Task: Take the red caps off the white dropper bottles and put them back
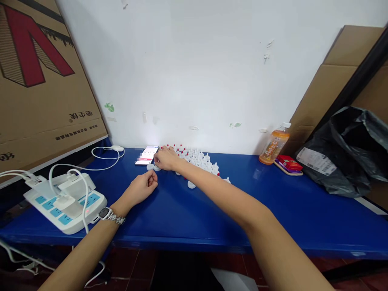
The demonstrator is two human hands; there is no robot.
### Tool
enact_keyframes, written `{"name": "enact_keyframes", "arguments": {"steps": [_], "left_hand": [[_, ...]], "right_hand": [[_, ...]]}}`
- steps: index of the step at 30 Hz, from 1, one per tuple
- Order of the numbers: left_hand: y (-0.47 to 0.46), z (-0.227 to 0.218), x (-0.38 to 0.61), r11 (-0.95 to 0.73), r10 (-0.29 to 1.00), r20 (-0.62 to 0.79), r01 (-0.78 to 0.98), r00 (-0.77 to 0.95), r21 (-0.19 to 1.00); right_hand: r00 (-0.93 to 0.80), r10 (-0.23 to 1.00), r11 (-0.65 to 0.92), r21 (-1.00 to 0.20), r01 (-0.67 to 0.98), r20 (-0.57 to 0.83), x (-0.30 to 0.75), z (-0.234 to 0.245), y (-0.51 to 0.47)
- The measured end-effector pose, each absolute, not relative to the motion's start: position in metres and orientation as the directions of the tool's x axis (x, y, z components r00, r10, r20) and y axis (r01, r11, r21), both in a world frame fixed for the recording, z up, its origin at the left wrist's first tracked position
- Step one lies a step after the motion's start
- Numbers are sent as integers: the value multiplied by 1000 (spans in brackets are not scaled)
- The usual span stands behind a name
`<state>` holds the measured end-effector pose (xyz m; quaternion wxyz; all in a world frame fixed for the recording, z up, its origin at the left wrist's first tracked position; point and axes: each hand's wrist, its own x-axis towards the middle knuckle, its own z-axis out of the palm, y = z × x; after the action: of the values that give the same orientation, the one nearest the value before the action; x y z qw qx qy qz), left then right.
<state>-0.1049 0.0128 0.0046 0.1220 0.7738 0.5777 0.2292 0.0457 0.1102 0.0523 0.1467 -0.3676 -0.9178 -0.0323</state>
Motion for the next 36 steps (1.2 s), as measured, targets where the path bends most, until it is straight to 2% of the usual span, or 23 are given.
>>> {"name": "enact_keyframes", "arguments": {"steps": [1, 3, 6, 8, 10, 12, 15, 18, 23, 30, 36], "left_hand": [[12, 6, -105, -310, 945, 246, 835, 217, 456], [11, 8, -102, -340, 906, 394, 825, 157, 452], [7, 12, -93, -446, 760, 644, 795, 93, 412], [5, 11, -85, -538, 736, 649, 749, 192, 387], [6, 8, -79, -594, 766, 552, 691, 329, 412], [7, 3, -76, -606, 788, 461, 646, 409, 463], [10, -1, -75, -602, 797, 418, 629, 435, 493], [11, 2, -70, -577, 817, 362, 650, 449, 494], [20, 7, -49, -602, 799, 330, 661, 503, 448], [20, 0, -44, -602, 798, 337, 637, 499, 481], [10, 1, -47, -605, 795, 322, 638, 514, 476]], "right_hand": [[-675, 669, 725, -72, 685, 312, 46, 52, 108], [-635, 676, 722, -167, 671, 374, 52, 52, 102], [-553, 704, 710, -422, 564, 447, 71, 55, 83], [-516, 733, 675, -570, 469, 444, 87, 55, 66], [-491, 757, 642, -630, 437, 431, 104, 52, 50], [-456, 764, 644, -592, 486, 457, 122, 46, 36], [-464, 736, 663, -385, 642, 493, 154, 34, 20], [-497, 751, 626, -228, 746, 434, 183, 26, 9], [-449, 805, 542, -173, 822, 388, 202, 31, 6], [-587, 728, 626, 7, 780, 354, 173, 36, 20], [-589, 728, 624, 18, 781, 351, 163, 24, 25]]}}
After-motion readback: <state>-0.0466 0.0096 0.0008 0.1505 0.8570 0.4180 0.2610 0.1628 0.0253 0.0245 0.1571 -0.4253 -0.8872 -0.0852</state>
